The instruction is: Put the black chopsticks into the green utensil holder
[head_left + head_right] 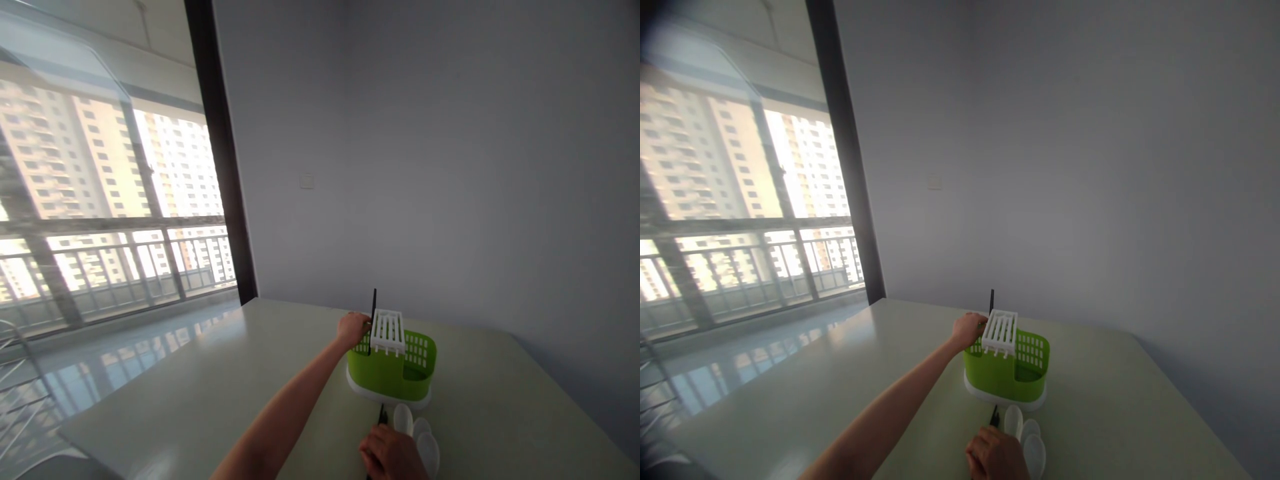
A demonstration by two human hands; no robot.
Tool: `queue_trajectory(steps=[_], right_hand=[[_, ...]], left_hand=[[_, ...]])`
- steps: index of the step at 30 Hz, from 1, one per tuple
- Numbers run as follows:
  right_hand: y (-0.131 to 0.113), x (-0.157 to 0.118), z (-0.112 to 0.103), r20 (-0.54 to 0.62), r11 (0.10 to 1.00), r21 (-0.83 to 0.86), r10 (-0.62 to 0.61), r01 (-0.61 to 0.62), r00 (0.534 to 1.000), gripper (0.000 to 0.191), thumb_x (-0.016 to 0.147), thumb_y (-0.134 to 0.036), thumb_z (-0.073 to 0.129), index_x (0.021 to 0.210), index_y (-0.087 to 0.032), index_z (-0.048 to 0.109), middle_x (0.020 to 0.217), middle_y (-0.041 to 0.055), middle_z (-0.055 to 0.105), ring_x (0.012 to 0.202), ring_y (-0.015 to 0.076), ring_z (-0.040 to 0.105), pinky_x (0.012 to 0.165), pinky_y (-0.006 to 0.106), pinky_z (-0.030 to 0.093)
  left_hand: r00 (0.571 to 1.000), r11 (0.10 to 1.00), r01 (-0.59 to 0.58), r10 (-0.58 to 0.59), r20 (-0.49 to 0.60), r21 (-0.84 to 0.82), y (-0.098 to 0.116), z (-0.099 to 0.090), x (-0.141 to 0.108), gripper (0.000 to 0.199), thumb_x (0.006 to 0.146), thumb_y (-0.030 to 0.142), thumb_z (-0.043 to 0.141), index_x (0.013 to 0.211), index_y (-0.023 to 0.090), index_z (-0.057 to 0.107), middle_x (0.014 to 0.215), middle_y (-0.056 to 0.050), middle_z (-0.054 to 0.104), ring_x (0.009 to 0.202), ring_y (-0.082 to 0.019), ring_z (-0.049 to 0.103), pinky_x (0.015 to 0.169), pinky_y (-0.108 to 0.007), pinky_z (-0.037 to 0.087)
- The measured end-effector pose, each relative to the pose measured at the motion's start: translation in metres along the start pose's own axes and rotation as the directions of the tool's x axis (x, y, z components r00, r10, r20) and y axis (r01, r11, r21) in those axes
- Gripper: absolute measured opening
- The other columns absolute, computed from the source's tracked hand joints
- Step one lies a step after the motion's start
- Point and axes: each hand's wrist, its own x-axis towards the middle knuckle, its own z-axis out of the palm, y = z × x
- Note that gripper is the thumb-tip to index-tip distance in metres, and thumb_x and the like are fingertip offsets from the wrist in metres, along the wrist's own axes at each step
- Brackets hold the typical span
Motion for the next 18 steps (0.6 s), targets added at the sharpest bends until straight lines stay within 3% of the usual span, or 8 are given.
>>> queue_trajectory(steps=[11,14,18], right_hand=[[-0.012,-0.005,-0.019,-0.020,0.992,0.120,0.040,-0.037,0.999,0.011,0.080,-0.013,0.052,0.077,-0.023,0.055,0.077,-0.0029,0.057,0.076,0.0131,0.053,0.065,0.022,0.036],[-0.014,-0.007,-0.022,-0.023,0.989,0.141,0.048,-0.044,0.999,0.012,0.080,-0.012,0.053,0.073,-0.022,0.055,0.076,-0.0025,0.055,0.076,0.0135,0.052,0.067,0.023,0.036],[-0.016,-0.007,-0.026,-0.011,0.982,0.185,0.033,-0.031,0.999,0.011,0.081,-0.013,0.053,0.073,-0.021,0.056,0.078,-0.0009,0.055,0.079,0.0148,0.051,0.071,0.026,0.037]], left_hand=[[0.995,0.993,0.090,-0.092,0.027,0.071,0.005,-0.018,-0.012,0.025,0.079,0.033,0.053,0.098,0.028,0.068,0.096,-0.005,0.068,0.094,-0.022,0.061,0.077,-0.028,0.044],[0.996,0.995,0.080,-0.078,-0.032,0.055,0.004,-0.027,-0.026,0.034,0.081,0.035,0.052,0.113,0.030,0.059,0.112,-0.003,0.062,0.102,-0.021,0.056,0.080,-0.027,0.043],[0.966,0.998,0.047,-0.054,-0.254,-0.034,-0.001,-0.029,-0.074,0.031,0.087,0.035,0.043,0.114,0.029,0.055,0.116,-0.001,0.057,0.102,-0.017,0.053,0.079,-0.025,0.041]])
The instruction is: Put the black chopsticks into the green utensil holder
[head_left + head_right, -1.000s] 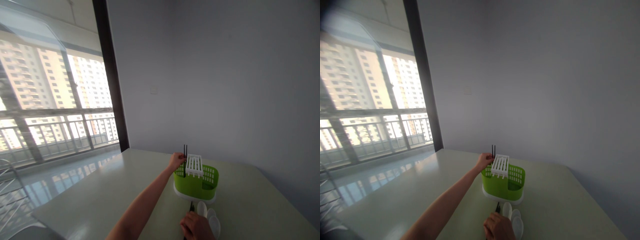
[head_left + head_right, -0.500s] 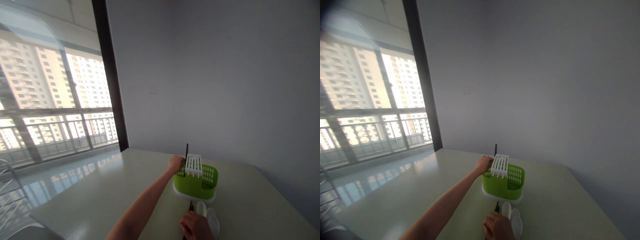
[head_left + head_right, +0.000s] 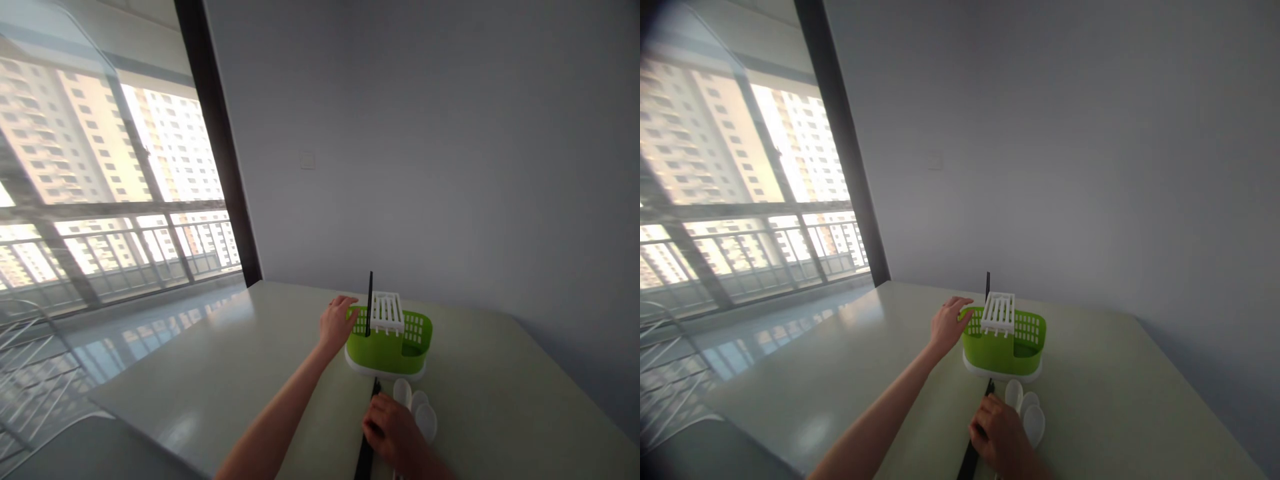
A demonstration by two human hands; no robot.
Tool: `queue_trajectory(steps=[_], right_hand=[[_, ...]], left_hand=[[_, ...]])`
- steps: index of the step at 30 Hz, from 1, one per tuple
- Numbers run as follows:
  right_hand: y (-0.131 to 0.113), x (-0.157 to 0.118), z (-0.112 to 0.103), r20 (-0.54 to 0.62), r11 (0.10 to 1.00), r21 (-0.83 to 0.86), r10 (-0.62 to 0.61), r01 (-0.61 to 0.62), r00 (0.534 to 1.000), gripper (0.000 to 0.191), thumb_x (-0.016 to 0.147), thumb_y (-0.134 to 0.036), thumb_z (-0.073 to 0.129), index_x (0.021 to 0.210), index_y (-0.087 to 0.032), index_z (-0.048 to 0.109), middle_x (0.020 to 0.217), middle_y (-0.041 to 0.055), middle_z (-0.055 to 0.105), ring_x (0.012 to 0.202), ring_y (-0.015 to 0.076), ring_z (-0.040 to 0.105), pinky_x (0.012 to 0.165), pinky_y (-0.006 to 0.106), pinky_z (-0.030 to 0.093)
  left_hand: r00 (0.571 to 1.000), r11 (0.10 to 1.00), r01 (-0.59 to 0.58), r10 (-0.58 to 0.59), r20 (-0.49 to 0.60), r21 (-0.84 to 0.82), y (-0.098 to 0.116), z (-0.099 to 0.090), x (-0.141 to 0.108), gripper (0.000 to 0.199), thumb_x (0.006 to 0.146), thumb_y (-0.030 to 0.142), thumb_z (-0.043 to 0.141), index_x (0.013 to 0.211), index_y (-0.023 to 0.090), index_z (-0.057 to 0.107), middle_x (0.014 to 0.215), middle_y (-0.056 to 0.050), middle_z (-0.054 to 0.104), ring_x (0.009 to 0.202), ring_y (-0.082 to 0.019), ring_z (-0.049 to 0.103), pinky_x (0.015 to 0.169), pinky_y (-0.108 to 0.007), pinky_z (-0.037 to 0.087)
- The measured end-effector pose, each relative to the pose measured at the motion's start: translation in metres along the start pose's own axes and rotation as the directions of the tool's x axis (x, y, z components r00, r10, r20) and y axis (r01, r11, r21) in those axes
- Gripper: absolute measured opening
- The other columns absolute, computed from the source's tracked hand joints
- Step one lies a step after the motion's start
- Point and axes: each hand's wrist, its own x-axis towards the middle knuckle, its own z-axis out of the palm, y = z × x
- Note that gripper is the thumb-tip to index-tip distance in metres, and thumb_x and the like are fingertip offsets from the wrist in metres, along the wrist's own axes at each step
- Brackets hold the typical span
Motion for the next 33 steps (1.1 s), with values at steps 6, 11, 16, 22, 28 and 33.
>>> queue_trajectory(steps=[6,11,16,22,28,33], right_hand=[[-0.009,0.001,-0.009,0.019,0.994,0.105,-0.033,0.031,0.999,0.014,0.082,-0.014,0.051,0.072,-0.020,0.058,0.081,0.0006,0.056,0.082,0.0159,0.051,0.074,0.028,0.040],[-0.011,0.001,-0.016,0.053,0.989,0.147,-0.010,0.002,0.999,0.016,0.084,-0.013,0.049,0.072,-0.020,0.059,0.082,0.0008,0.055,0.082,0.0162,0.051,0.074,0.028,0.040],[-0.009,0.000,-0.019,0.073,0.982,0.188,-0.014,0.000,0.997,0.016,0.081,-0.009,0.051,0.073,-0.020,0.060,0.083,0.0005,0.055,0.082,0.0156,0.051,0.074,0.027,0.039],[-0.007,0.000,-0.019,0.055,0.981,0.194,-0.012,0.001,0.998,0.014,0.080,-0.009,0.053,0.072,-0.020,0.057,0.083,-0.0001,0.054,0.083,0.0155,0.051,0.075,0.027,0.038],[-0.007,0.001,-0.018,0.049,0.989,0.150,-0.022,0.015,0.999,0.014,0.081,-0.010,0.052,0.071,-0.020,0.054,0.083,-0.0004,0.052,0.083,0.0156,0.050,0.075,0.028,0.038],[-0.008,0.001,-0.018,0.047,0.993,0.120,-0.008,0.002,0.999,0.014,0.081,-0.011,0.052,0.070,-0.019,0.053,0.082,-0.0005,0.052,0.081,0.0153,0.049,0.073,0.027,0.038]], left_hand=[[0.993,0.989,0.101,-0.093,0.076,-0.106,-0.018,0.008,-0.112,0.017,0.085,0.032,0.043,0.093,0.025,0.057,0.095,0.001,0.060,0.086,-0.013,0.056,0.070,-0.022,0.039],[0.919,0.989,0.148,-0.126,0.374,-0.029,-0.013,0.023,-0.168,0.017,0.077,0.037,0.054,0.091,0.028,0.057,0.092,0.003,0.060,0.085,-0.015,0.057,0.067,-0.023,0.039],[0.855,0.987,0.134,-0.162,0.494,0.092,-0.006,0.023,-0.175,0.033,0.068,0.044,0.062,0.096,0.029,0.057,0.100,0.001,0.058,0.094,-0.019,0.056,0.072,-0.025,0.041],[0.856,0.981,0.157,-0.193,0.480,0.115,-0.010,0.022,-0.174,0.029,0.069,0.041,0.062,0.096,0.030,0.056,0.099,0.002,0.058,0.093,-0.019,0.057,0.071,-0.026,0.043],[0.844,0.957,0.167,-0.263,0.468,0.237,-0.014,0.019,-0.170,0.025,0.070,0.033,0.058,0.094,0.025,0.059,0.098,-0.003,0.060,0.087,-0.022,0.061,0.070,-0.030,0.046],[0.836,0.888,0.187,-0.368,0.407,0.419,-0.018,0.014,-0.159,0.025,0.075,0.015,0.047,0.095,0.015,0.062,0.096,-0.012,0.060,0.089,-0.025,0.062,0.069,-0.033,0.049]])
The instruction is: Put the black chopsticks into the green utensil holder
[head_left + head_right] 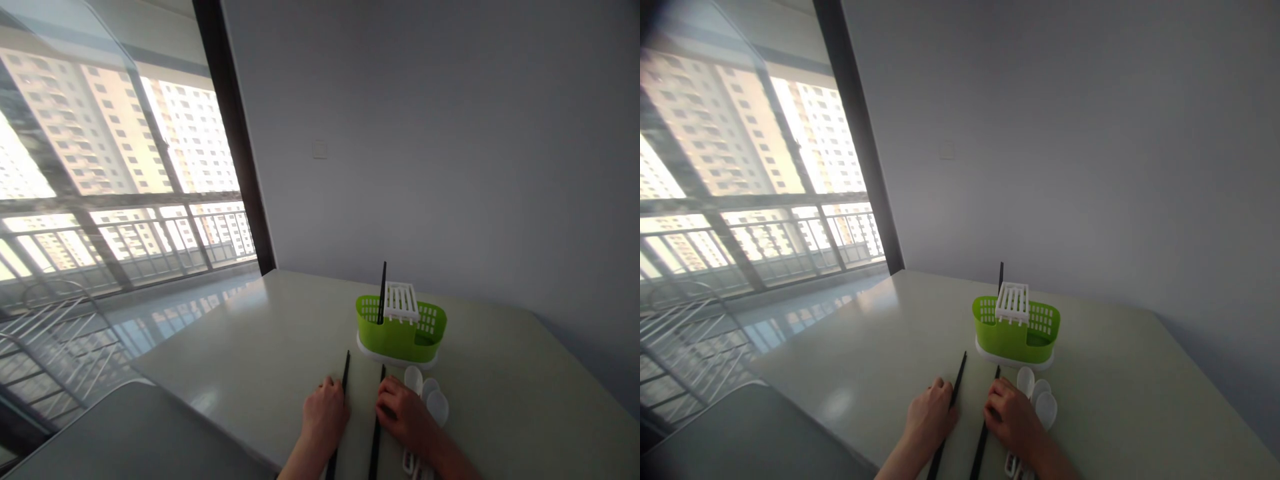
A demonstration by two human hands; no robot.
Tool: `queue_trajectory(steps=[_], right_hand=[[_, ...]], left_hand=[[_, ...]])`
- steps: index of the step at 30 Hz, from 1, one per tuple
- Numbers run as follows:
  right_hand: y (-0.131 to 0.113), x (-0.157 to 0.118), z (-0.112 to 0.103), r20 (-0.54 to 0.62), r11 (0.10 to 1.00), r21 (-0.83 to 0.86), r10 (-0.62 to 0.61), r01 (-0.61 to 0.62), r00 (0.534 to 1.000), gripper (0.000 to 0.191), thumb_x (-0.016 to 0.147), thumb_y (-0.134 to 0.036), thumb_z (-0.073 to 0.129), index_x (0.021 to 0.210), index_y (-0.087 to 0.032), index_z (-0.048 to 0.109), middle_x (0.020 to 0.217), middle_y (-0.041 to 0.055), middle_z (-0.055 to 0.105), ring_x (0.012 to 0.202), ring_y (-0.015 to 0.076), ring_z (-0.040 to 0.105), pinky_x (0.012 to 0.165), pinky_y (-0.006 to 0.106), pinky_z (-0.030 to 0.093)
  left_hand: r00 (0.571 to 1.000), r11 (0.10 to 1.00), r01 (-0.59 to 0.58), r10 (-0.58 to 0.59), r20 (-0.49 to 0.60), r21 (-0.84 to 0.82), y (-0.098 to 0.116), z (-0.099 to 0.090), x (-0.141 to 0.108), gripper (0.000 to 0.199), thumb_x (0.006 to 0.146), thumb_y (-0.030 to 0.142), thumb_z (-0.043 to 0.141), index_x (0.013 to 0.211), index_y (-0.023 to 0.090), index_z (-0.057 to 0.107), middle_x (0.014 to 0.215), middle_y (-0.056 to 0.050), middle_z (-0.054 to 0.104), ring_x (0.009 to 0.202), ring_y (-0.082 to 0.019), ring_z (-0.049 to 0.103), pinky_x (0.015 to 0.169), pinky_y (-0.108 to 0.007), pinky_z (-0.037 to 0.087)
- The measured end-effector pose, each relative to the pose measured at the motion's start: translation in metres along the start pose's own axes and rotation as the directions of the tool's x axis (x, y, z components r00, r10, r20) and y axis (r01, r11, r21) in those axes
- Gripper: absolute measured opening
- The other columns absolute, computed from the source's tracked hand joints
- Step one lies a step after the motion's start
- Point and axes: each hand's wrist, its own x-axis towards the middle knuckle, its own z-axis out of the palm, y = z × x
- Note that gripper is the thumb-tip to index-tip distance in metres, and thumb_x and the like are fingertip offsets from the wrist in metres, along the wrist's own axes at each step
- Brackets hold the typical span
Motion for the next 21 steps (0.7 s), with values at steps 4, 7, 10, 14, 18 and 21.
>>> queue_trajectory(steps=[4,7,10,14,18,21], right_hand=[[0.000,-0.001,0.000,-0.006,1.000,-0.016,-0.005,0.005,1.000,0.013,0.082,-0.012,0.052,0.071,-0.020,0.053,0.082,-0.0003,0.051,0.081,0.0157,0.049,0.073,0.028,0.038],[0.002,-0.001,0.001,-0.005,0.999,-0.033,-0.003,0.003,1.000,0.013,0.082,-0.013,0.052,0.071,-0.020,0.054,0.082,-0.0002,0.052,0.081,0.0159,0.049,0.073,0.028,0.039],[0.004,0.000,0.003,0.001,0.999,-0.050,-0.009,0.009,1.000,0.012,0.082,-0.013,0.052,0.072,-0.020,0.055,0.082,0.0001,0.052,0.080,0.0160,0.049,0.073,0.029,0.039],[0.004,0.000,0.003,-0.003,0.997,-0.075,-0.010,0.009,1.000,0.013,0.081,-0.012,0.053,0.071,-0.020,0.056,0.082,0.0001,0.053,0.081,0.0161,0.049,0.074,0.029,0.039],[0.003,0.000,0.003,-0.014,0.997,-0.080,-0.004,0.003,1.000,0.012,0.080,-0.012,0.054,0.072,-0.020,0.056,0.082,0.0001,0.054,0.081,0.0164,0.050,0.073,0.028,0.039],[0.003,0.000,0.004,-0.028,0.998,-0.058,-0.008,0.006,1.000,0.010,0.080,-0.013,0.055,0.074,-0.021,0.058,0.079,-0.0001,0.056,0.081,0.0171,0.052,0.079,0.031,0.039]], left_hand=[[0.998,0.996,0.063,-0.063,-0.008,0.069,-0.006,-0.002,0.010,0.035,0.079,0.002,0.033,0.092,0.010,0.065,0.093,-0.016,0.062,0.087,-0.024,0.064,0.068,-0.033,0.051],[0.994,0.992,0.105,-0.104,-0.028,0.067,-0.012,-0.002,0.018,0.038,0.081,0.000,0.030,0.090,0.009,0.066,0.088,-0.016,0.063,0.085,-0.025,0.065,0.067,-0.032,0.051],[0.991,0.991,0.128,-0.127,-0.045,0.033,-0.020,-0.001,0.024,0.036,0.081,0.001,0.032,0.092,0.010,0.065,0.087,-0.017,0.064,0.085,-0.024,0.065,0.067,-0.031,0.050],[0.989,0.990,0.126,-0.130,-0.070,-0.060,-0.032,-0.007,0.028,0.024,0.076,0.010,0.043,0.088,0.013,0.065,0.083,-0.014,0.067,0.082,-0.024,0.065,0.066,-0.030,0.048],[0.984,0.943,0.002,-0.060,-0.165,-0.333,-0.040,-0.028,0.027,0.022,0.073,0.018,0.049,0.088,0.017,0.065,0.077,-0.007,0.069,0.072,-0.018,0.064,0.064,-0.025,0.045],[0.965,0.791,-0.178,0.025,-0.260,-0.586,-0.037,-0.043,0.024,0.023,0.075,0.020,0.048,0.091,0.017,0.064,0.064,0.000,0.065,0.058,-0.012,0.061,0.061,-0.022,0.044]])
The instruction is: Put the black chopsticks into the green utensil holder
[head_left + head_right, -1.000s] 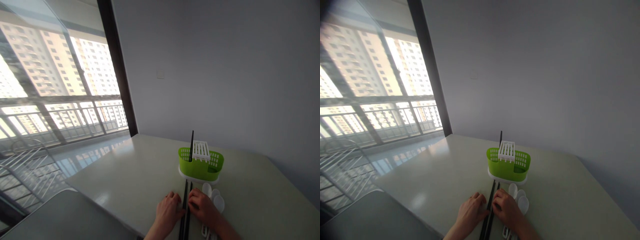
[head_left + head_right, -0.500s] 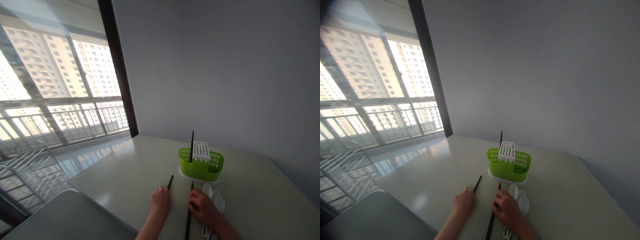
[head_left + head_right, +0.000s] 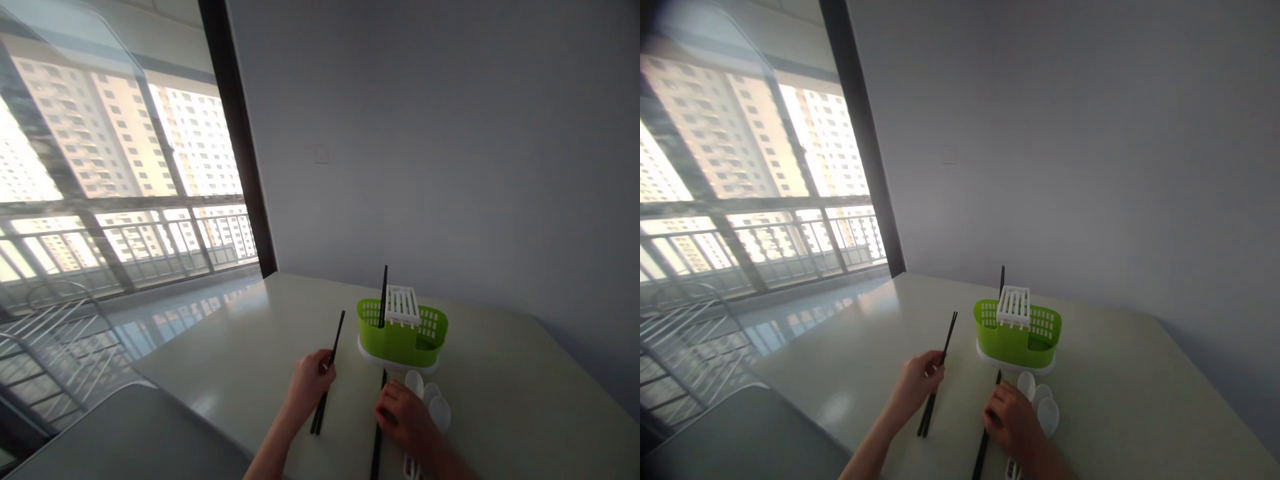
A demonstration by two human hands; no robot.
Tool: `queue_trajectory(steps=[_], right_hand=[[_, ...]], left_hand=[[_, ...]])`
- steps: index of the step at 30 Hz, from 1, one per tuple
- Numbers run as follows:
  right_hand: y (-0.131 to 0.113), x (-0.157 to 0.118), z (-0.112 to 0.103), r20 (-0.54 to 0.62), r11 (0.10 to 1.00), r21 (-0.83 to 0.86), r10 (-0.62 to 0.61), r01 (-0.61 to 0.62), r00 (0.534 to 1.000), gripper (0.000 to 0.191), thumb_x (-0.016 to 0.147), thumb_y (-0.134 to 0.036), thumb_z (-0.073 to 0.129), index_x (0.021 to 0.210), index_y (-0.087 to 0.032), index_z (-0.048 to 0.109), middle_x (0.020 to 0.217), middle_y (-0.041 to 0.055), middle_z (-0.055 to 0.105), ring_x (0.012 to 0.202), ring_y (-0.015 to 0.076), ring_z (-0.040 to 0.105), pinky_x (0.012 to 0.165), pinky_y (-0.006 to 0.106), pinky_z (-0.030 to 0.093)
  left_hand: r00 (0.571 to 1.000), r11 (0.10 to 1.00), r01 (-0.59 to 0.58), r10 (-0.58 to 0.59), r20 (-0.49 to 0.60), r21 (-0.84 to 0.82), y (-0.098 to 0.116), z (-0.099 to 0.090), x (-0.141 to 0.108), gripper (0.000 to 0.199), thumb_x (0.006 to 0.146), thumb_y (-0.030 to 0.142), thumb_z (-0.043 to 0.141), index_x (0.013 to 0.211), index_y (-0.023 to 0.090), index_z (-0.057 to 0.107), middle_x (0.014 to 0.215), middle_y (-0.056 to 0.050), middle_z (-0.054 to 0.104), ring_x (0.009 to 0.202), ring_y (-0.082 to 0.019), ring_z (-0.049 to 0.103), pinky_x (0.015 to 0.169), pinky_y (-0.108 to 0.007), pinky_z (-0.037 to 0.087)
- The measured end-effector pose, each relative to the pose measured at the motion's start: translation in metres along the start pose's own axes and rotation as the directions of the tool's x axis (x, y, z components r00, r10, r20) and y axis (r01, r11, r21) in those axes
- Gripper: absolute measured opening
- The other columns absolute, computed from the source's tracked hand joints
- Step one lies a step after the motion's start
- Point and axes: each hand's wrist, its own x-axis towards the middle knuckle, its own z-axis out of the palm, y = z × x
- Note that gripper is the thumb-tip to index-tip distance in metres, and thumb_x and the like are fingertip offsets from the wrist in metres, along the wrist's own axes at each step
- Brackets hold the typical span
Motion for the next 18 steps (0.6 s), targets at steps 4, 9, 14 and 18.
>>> queue_trajectory(steps=[4,9,14,18], right_hand=[[0.000,0.001,0.002,-0.043,0.996,0.083,-0.009,0.012,0.999,0.014,0.080,-0.020,0.059,0.094,-0.021,0.060,0.080,0.0003,0.059,0.080,0.0178,0.055,0.092,0.038,0.033],[0.000,0.001,0.010,-0.061,0.973,0.220,0.081,-0.065,0.995,0.030,0.081,-0.032,0.059,0.108,-0.020,0.056,0.072,-0.0011,0.058,0.064,0.0157,0.052,0.065,0.028,0.042],[0.006,0.002,0.025,-0.096,0.971,0.230,0.088,-0.064,0.992,0.016,0.085,-0.033,0.050,0.077,-0.021,0.056,0.063,-0.0029,0.051,0.055,0.0125,0.047,0.052,0.023,0.035],[0.009,0.001,0.028,-0.096,0.978,0.206,0.044,-0.023,0.994,0.018,0.088,-0.031,0.046,0.074,-0.021,0.053,0.068,-0.0012,0.052,0.061,0.0139,0.050,0.056,0.024,0.037]], left_hand=[[1.000,0.933,-0.019,0.014,-0.016,-0.360,0.016,0.008,-0.004,0.021,0.075,0.027,0.052,0.089,0.014,0.063,0.056,0.002,0.059,0.051,-0.012,0.060,0.054,-0.021,0.046],[0.999,0.770,0.010,0.027,0.047,-0.638,0.033,0.037,-0.018,0.019,0.073,0.028,0.059,0.084,0.013,0.063,0.059,0.001,0.060,0.050,-0.012,0.059,0.050,-0.020,0.047],[0.991,0.718,0.048,0.051,0.121,-0.695,0.037,0.052,-0.026,0.014,0.069,0.023,0.062,0.078,0.012,0.065,0.059,0.000,0.061,0.052,-0.011,0.059,0.051,-0.020,0.048],[0.982,0.692,0.054,0.094,0.164,-0.720,0.033,0.050,-0.023,0.017,0.070,0.022,0.063,0.083,0.011,0.066,0.060,0.000,0.059,0.050,-0.010,0.056,0.050,-0.020,0.048]])
